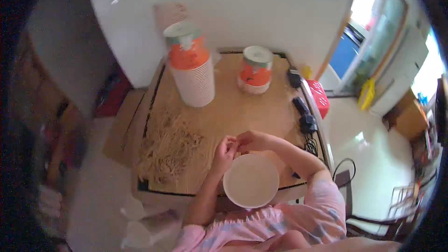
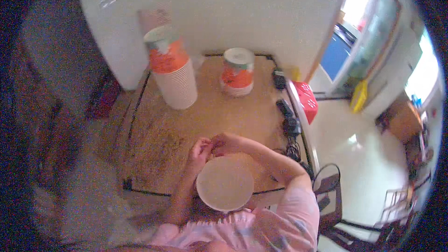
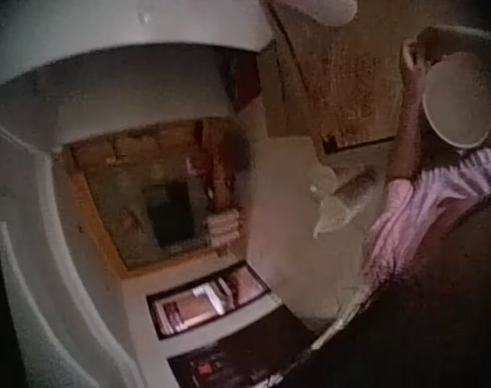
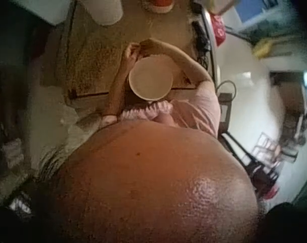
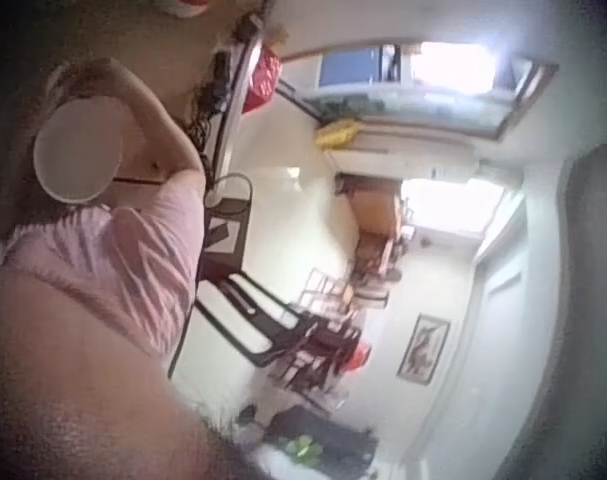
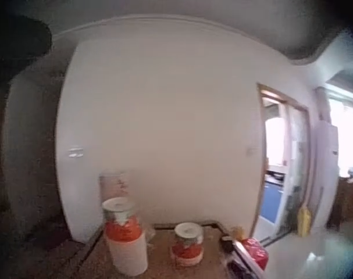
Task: Assembling paper gift buckets by manually attaching string handles through pre-cut holes.
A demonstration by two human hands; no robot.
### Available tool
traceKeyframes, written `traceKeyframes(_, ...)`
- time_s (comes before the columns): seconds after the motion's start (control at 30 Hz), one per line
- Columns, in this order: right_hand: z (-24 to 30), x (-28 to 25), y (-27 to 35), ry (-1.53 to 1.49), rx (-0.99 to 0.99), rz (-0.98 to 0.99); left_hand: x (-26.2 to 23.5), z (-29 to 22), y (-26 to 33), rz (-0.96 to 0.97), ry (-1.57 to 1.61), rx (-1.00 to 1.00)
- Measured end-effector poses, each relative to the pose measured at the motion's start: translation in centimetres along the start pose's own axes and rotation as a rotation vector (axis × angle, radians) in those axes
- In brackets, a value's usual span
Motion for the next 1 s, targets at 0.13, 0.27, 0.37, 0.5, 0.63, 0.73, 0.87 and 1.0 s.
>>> traceKeyframes(0.13, 1.9, 1.4, 0.9, -0.001, -0.034, -0.120, -1.4, 1.4, -0.4, 0.063, 0.184, -0.025)
traceKeyframes(0.27, 0.0, 2.2, 1.9, -0.140, -0.024, -0.330, -1.7, 0.5, 1.1, 0.259, 0.202, -0.177)
traceKeyframes(0.37, 0.5, 2.7, 2.0, -0.145, 0.038, -0.403, -1.8, 1.4, 1.5, 0.356, 0.207, -0.339)
traceKeyframes(0.5, 0.3, 2.7, 2.5, -0.170, -0.005, -0.406, -0.9, 1.2, 1.8, 0.237, 0.225, -0.252)
traceKeyframes(0.63, 0.9, 3.3, 3.1, -0.142, 0.012, -0.476, -1.0, 1.3, 1.6, 0.258, 0.191, -0.278)
traceKeyframes(0.73, 0.7, 3.1, 3.5, -0.144, -0.063, -0.535, -1.0, 2.2, 1.4, 0.233, 0.130, -0.202)
traceKeyframes(0.87, 0.2, 2.9, 3.4, -0.099, -0.125, -0.543, -1.2, 1.7, 2.0, 0.201, 0.136, -0.177)
traceKeyframes(1.0, -0.9, 3.0, 2.8, -0.158, -0.145, -0.506, -1.3, 1.5, 2.5, 0.124, 0.030, -0.059)
Point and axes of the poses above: each hand's wrist, its own y-axis away from the middle knuckle, its own x-axis out of the palm, z = x × y, the point moved 2 cm from there along -y, towards the middle knuckle, and after that the axes turned 7 degrees about -x, right-handed, at the moved point
